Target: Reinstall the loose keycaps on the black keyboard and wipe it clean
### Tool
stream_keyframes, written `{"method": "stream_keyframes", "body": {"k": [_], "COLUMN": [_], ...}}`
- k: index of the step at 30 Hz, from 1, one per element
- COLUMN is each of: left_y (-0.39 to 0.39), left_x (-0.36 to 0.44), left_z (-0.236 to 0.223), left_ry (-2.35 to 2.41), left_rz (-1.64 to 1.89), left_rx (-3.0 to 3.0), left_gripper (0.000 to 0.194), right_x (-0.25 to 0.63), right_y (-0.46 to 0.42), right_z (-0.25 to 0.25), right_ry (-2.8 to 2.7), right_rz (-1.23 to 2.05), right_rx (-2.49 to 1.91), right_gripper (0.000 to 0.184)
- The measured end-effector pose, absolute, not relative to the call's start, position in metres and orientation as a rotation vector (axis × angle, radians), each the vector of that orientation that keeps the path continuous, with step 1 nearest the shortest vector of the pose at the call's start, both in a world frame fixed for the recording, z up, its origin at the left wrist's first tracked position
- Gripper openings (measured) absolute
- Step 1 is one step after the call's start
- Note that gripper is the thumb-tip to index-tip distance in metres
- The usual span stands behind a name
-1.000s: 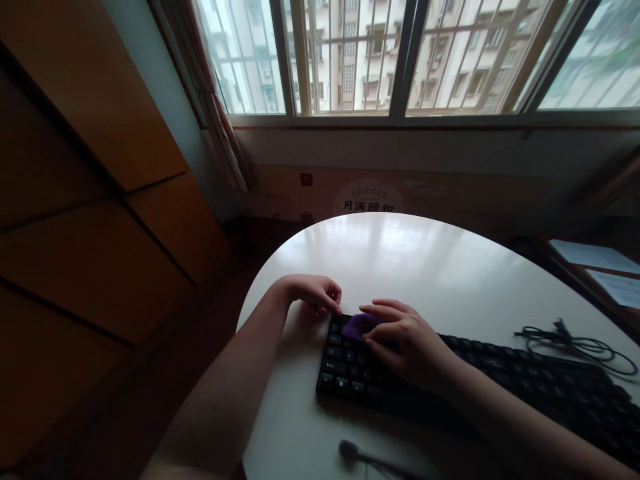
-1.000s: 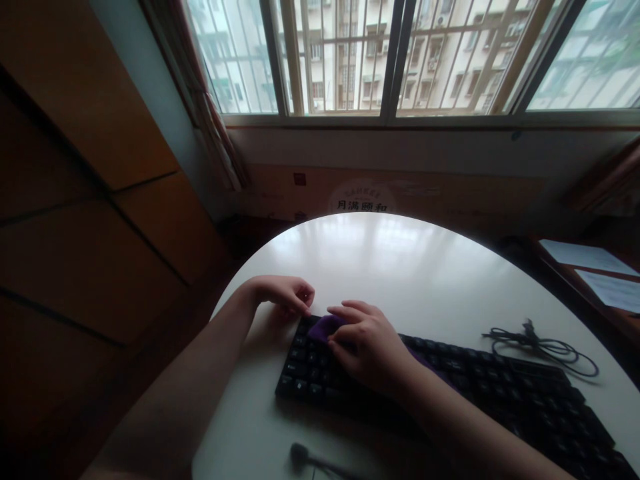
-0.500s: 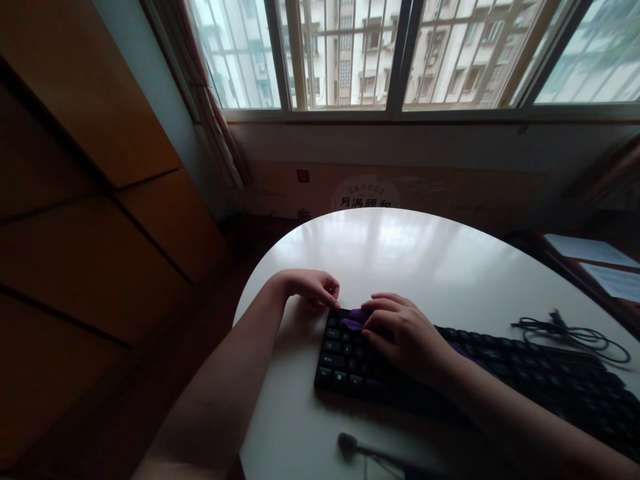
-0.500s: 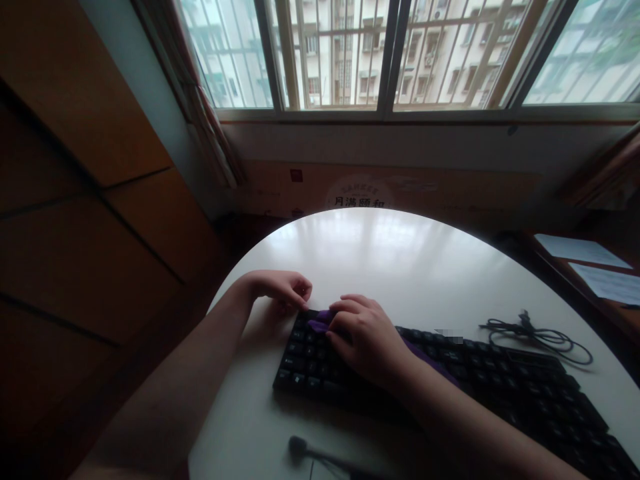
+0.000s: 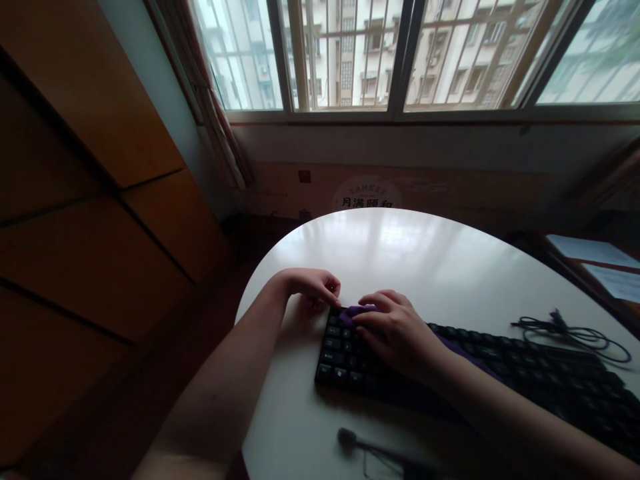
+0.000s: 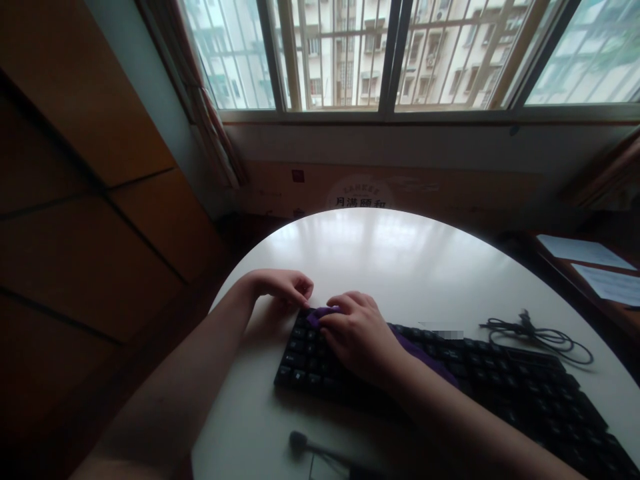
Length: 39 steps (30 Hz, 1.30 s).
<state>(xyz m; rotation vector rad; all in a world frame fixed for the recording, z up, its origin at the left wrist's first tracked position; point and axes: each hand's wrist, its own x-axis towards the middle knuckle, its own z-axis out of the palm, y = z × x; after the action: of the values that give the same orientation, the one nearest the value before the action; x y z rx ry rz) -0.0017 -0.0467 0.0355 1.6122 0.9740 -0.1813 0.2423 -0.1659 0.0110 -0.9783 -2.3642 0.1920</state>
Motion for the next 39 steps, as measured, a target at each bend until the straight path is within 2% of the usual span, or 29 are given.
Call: {"method": "stream_keyframes", "body": {"k": [7,13,20,25,35,39], "left_y": [-0.047,-0.047,-0.049,-0.05,-0.049,-0.048], "left_x": [-0.002,-0.002,-0.001,0.0,-0.003,-0.005], "left_z": [0.037,0.038,0.039,0.04,0.038,0.035], "left_ry": [0.971,0.979,0.978,0.973,0.946,0.936], "left_rz": [-0.182,-0.189,-0.177,-0.193,-0.218,-0.187], "left_rx": [1.607,1.608,1.611,1.611,1.64,1.651], "left_gripper": [0.049,0.049,0.05,0.049,0.047,0.049], "right_x": [0.245,0.244,0.245,0.246,0.23,0.213], "right_y": [-0.163,-0.161,-0.161,-0.163,-0.158,-0.158], "right_z": [0.006,0.003,0.008,0.009,0.059,0.051], "right_ry": [-2.424,-2.374,-2.395,-2.366,-2.391,-2.543], "right_rz": [0.229,0.226,0.292,0.219,0.016,0.052], "right_rx": [-0.882,-0.992,-0.85,-0.893,-0.983,-0.975], "right_gripper": [0.023,0.025,0.022,0.022,0.023,0.022]}}
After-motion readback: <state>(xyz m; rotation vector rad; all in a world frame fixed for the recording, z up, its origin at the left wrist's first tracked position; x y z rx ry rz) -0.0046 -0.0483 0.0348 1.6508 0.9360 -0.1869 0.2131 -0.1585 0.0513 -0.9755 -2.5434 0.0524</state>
